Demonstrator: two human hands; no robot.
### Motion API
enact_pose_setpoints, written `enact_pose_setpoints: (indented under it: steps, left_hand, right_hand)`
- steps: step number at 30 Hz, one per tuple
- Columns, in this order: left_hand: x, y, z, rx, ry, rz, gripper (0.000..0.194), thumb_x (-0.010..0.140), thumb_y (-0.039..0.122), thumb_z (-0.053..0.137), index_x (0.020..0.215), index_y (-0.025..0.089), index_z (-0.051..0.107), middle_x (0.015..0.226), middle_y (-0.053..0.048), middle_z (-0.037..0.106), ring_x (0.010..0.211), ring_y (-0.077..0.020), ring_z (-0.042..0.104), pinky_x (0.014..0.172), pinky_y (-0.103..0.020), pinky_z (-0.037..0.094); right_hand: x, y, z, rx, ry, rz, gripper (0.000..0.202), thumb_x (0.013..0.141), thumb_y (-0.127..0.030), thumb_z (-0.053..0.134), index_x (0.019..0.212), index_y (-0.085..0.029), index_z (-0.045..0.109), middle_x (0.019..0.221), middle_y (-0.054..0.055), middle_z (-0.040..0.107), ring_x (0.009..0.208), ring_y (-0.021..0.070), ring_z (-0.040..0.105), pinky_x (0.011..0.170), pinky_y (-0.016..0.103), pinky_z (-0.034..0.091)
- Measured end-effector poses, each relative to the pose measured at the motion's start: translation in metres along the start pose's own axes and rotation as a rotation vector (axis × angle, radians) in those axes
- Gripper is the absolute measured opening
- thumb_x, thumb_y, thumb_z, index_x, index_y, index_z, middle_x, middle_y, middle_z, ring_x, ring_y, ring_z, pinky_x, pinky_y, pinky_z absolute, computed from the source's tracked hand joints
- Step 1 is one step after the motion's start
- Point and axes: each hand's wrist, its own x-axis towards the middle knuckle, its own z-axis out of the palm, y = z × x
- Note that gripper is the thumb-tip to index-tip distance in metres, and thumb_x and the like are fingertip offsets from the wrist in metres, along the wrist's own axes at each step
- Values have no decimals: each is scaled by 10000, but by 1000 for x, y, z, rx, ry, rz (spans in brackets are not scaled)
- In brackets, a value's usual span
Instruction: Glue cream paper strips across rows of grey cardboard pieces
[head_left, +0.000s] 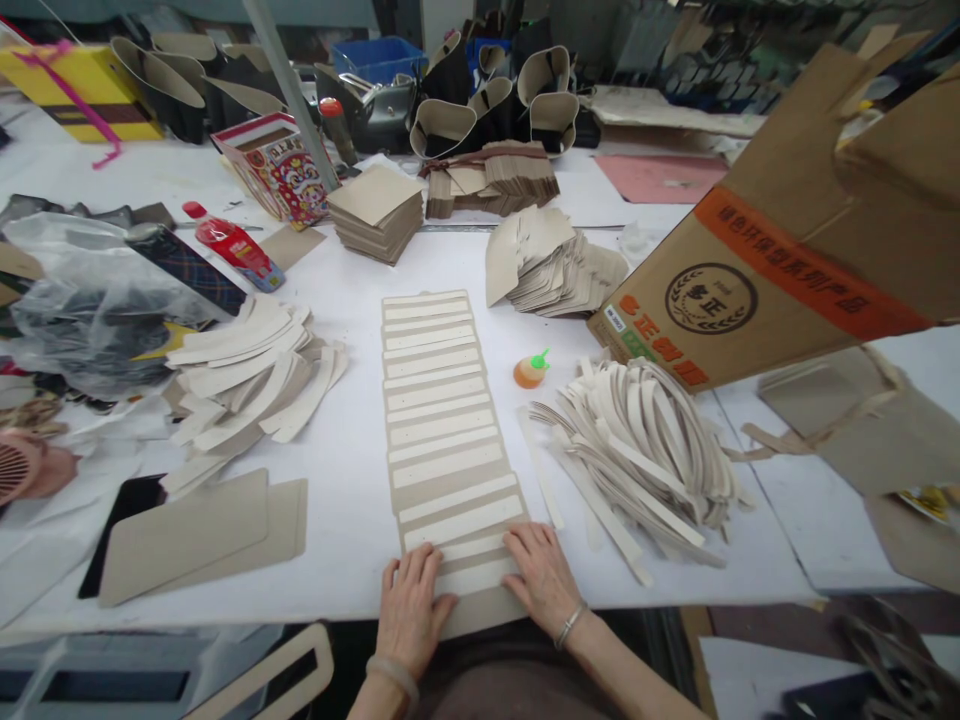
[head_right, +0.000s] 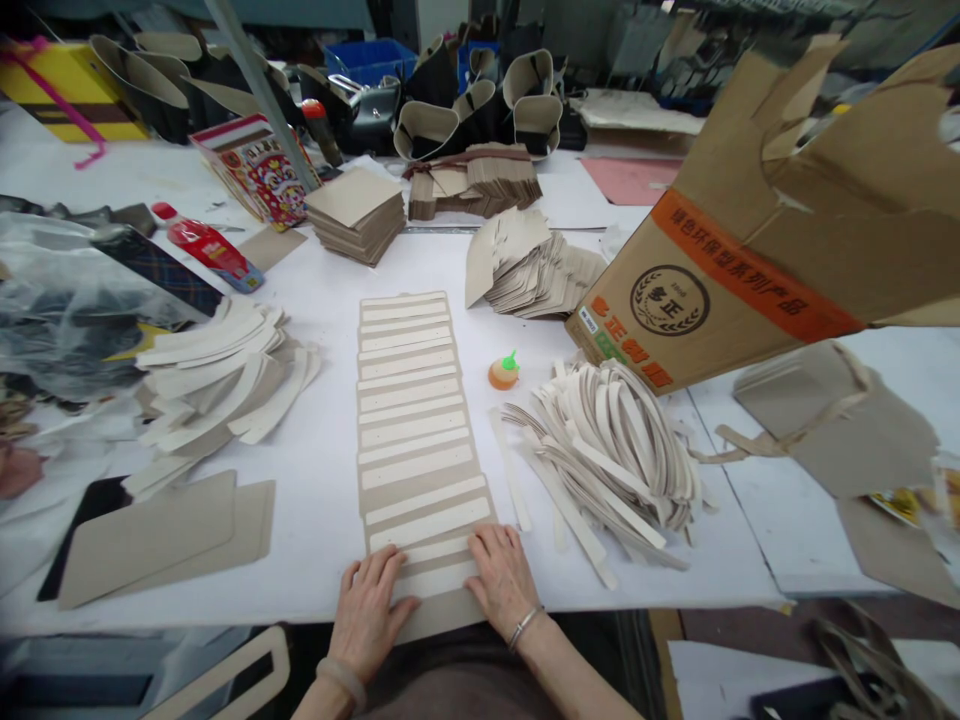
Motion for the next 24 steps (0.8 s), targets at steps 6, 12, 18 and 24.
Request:
enact_pose_setpoints:
  steps: [6, 12, 18, 24]
  left_hand:
    - [5, 1, -9, -10, -34, -17, 393, 744, 359, 553, 1124, 283, 493, 1134, -5, 567, 1068, -192, 473, 940, -375, 265]
    - [3, 10, -15, -8, -150, -27, 291, 722, 338, 557, 997, 245, 543, 1055, -24, 563, 1032, -212, 471, 947, -387, 257]
    - [-1, 12, -4, 26, -87, -103, 432, 712, 294, 542, 1137, 246, 486, 1220, -50, 513, 1136, -231, 426, 969, -419, 244]
    - [-1, 20, -8, -48, -131, -161, 309, 661, 217, 549, 970, 222, 539, 1050, -34, 591, 1041, -225, 486, 965, -426, 245]
  right_hand:
    - [1, -3, -4, 14, 6, 4, 391, 698, -396, 666, 1020, -219, 532, 1074, 55, 545, 1003, 235, 456, 912, 373, 297]
    - [5, -8, 1, -60, -8, 9, 377, 662, -412, 687, 951, -219, 541, 1035, 59, 549, 964, 248, 473, 882, 395, 307]
    - [8, -9, 9, -94, 12, 17, 499, 563, -407, 764, 952, -207, 525, 993, 42, 555, 957, 242, 474, 908, 406, 277]
    - [11, -10, 7, -60, -64, 42, 407, 551, -287, 765, 866, -201, 522, 919, 26, 586, 877, 228, 503, 813, 351, 314]
